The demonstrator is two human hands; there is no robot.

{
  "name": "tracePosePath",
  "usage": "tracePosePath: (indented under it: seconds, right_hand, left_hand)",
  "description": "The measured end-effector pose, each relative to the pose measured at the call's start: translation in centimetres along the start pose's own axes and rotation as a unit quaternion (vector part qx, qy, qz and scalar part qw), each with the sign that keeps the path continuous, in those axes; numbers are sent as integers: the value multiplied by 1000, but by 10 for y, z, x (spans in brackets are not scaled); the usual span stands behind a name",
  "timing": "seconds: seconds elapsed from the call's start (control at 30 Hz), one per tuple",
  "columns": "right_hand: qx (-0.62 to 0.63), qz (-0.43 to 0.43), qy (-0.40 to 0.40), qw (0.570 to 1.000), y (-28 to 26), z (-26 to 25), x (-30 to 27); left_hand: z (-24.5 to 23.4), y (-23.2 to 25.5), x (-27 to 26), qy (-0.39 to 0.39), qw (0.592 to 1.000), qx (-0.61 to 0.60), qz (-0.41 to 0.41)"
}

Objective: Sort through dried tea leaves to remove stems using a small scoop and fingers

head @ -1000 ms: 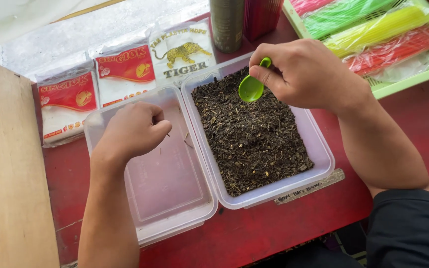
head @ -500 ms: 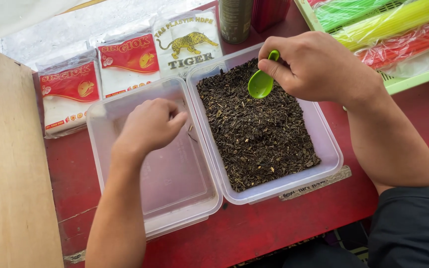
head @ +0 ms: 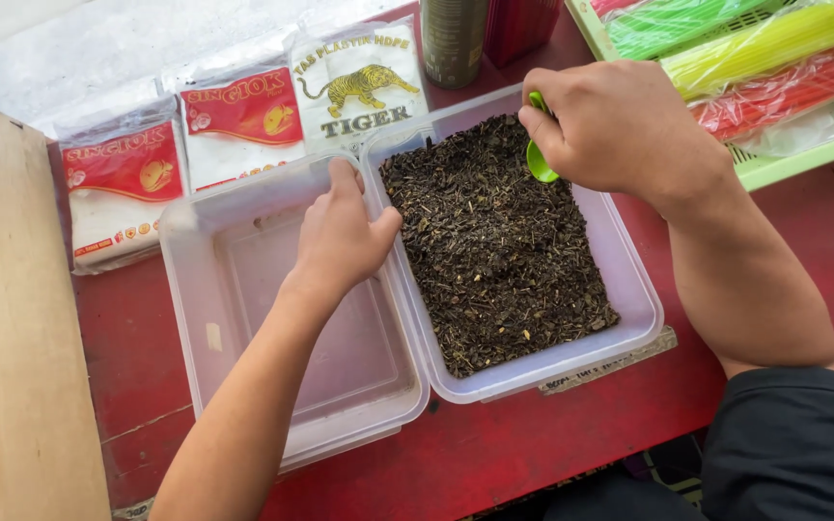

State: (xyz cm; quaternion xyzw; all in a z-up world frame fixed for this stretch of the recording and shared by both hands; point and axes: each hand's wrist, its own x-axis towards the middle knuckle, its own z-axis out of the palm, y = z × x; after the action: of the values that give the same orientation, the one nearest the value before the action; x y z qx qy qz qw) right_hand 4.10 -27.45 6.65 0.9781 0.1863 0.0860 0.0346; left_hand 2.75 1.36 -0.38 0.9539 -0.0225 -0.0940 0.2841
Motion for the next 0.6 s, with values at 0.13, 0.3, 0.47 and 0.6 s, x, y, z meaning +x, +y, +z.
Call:
tracePosePath:
  seconds: [0.13, 0.3, 0.47, 0.6]
  right_hand:
    - [23, 2, -22, 999, -4, -5, -1]
    - [19, 27, -52, 998, -1, -3, 0]
    - [57, 27, -71, 995, -2, -10, -1]
    - [83, 6, -70, 994, -4, -10, -2]
  left_hand:
    - [-1, 9, -7, -2, 1000, -6, -25]
    - [2, 8, -13, 0, 999, 35, -27]
    - [8, 6, -12, 23, 999, -20, -36]
    - [4, 9, -15, 3, 998, -9, -55]
